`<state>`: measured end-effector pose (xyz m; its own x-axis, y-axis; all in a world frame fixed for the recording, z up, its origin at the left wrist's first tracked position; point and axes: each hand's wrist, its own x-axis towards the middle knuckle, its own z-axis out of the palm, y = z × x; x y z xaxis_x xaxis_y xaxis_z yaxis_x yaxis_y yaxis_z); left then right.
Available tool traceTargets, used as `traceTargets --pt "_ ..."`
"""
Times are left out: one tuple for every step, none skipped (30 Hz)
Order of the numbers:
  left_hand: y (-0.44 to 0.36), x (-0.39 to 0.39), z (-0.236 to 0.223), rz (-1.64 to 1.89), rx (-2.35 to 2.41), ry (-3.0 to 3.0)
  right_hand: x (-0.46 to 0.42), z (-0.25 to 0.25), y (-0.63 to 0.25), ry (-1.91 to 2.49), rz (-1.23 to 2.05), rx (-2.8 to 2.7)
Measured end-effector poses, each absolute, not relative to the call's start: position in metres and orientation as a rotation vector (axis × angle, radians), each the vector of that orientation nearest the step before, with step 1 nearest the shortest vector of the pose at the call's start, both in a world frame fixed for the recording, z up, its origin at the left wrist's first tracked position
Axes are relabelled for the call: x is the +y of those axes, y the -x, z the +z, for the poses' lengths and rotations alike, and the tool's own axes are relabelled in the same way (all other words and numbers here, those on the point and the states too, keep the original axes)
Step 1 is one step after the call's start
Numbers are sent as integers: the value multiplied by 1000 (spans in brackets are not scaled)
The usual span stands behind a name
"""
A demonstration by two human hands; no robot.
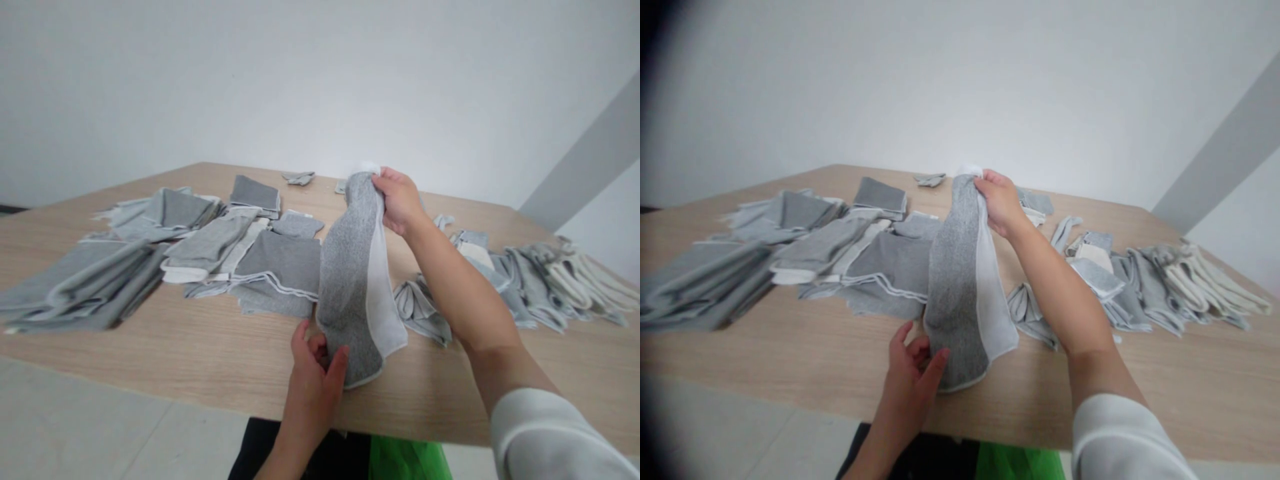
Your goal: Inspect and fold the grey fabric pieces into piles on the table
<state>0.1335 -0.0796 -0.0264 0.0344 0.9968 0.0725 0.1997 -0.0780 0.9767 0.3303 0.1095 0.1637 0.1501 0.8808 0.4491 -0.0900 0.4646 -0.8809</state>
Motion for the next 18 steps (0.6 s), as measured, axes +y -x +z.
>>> traceTargets --pt "-133 -78 -26 1201 1346 -1500 103 168 -325 788 804 -1250" --pt "-133 -76 -24 1259 1414 -1608 97 172 -320 764 793 -1274" --pt "-132 -75 -22 1313 1483 -1741 91 174 -315 751 792 -1292" --pt "-131 -73 -19 1355 1533 -1881 86 176 -310 745 797 -1307" --pt "-131 -72 -16 1384 1556 -2006 82 177 -306 744 806 -1319" --pt "-130 -70 -14 1390 1550 -2103 79 177 -303 745 817 -1330" --pt "-130 -67 -12 1386 1536 -2155 77 177 -301 744 826 -1335" --pt "-129 -65 -11 1380 1524 -2171 76 176 -299 740 836 -1339" --pt "-129 -61 -10 1384 1519 -2156 74 176 -299 731 845 -1343" --pt "-128 -58 -10 1408 1527 -2112 73 176 -300 716 856 -1353" --pt "-128 -54 -9 1441 1538 -2046 72 176 -302 698 870 -1370" --pt "-127 -50 -7 1466 1546 -1962 70 177 -304 678 885 -1394" --pt "-127 -46 -5 1481 1545 -1867 67 178 -306 657 898 -1419" --pt "-126 -42 -2 1483 1538 -1767 64 179 -308 638 910 -1444" --pt "-125 -39 2 1486 1526 -1665 60 180 -310 623 922 -1457" --pt "-125 -36 7 1497 1492 -1575 56 182 -311 614 934 -1458" --pt "-124 -34 12 1507 1434 -1512 52 183 -312 608 939 -1444" --pt "-123 -32 18 1504 1358 -1484 48 185 -312 604 936 -1419"
